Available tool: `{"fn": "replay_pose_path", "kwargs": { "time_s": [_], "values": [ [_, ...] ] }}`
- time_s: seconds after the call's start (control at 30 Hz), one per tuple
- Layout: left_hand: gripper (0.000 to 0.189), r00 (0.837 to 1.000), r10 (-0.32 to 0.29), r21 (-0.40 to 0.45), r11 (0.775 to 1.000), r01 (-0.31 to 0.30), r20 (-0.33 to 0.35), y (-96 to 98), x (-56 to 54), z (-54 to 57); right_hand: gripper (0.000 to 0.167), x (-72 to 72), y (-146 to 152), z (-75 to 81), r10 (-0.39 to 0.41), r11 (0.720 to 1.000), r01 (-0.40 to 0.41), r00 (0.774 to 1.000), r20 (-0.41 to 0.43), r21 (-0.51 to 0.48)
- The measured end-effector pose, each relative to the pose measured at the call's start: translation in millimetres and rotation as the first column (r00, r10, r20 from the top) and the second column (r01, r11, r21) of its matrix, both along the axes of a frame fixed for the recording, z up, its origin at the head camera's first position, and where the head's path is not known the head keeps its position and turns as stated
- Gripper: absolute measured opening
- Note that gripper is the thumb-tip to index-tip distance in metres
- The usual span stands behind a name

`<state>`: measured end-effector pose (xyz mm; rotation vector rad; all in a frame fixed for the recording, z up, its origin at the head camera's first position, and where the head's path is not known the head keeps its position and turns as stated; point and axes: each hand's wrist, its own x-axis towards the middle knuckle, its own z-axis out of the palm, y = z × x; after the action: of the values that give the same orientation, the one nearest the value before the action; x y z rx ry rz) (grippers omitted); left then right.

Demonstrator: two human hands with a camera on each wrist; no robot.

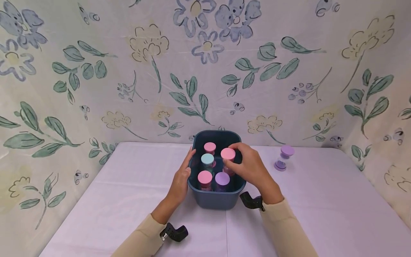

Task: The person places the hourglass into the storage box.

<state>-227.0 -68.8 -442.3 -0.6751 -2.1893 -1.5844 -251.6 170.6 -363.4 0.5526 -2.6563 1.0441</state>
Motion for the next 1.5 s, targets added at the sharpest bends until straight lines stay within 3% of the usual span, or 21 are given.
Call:
{"fn": "replay_pose_path", "kwargs": {
  "time_s": [0.23,0.47,0.57,0.97,1.3,1.5],
  "values": [
    [0.054,1.0,0.002,-0.002,1.0,-0.002,-0.005,-1.2,0.1,1.3,0.051,-1.1,-2,-0.2,0.034,0.999,-0.034,0.999,-0.006,0.03],
    [0.054,1.0,0.008,-0.006,1.0,-0.008,0.012,-0.4,-0.5,1.0,0.048,-0.5,-2,-0.9,0.08,0.996,-0.082,0.995,0.06,0.033],
    [0.054,1.0,0.007,-0.011,1.0,-0.007,0.009,-1.0,-0.6,0.7,0.049,0.2,-3,-1.4,0.096,0.994,-0.099,0.994,0.051,0.055],
    [0.054,1.0,0.001,-0.02,1.0,-0.001,0.01,-3.2,0.4,0.9,0.046,2.7,-7,-1.8,0.108,0.988,-0.114,0.992,0.065,0.106],
    [0.057,1.0,-0.012,-0.023,1.0,0.012,-0.005,-7.0,1.8,-0.4,0.044,2.6,-12,6.6,0.151,0.947,-0.16,0.987,0.051,0.279],
    [0.058,1.0,-0.022,-0.021,1.0,0.022,-0.007,-9.3,4.1,-2.4,0.046,3.4,-13,8.9,0.183,0.935,-0.206,0.977,0.106,0.288]
  ]
}}
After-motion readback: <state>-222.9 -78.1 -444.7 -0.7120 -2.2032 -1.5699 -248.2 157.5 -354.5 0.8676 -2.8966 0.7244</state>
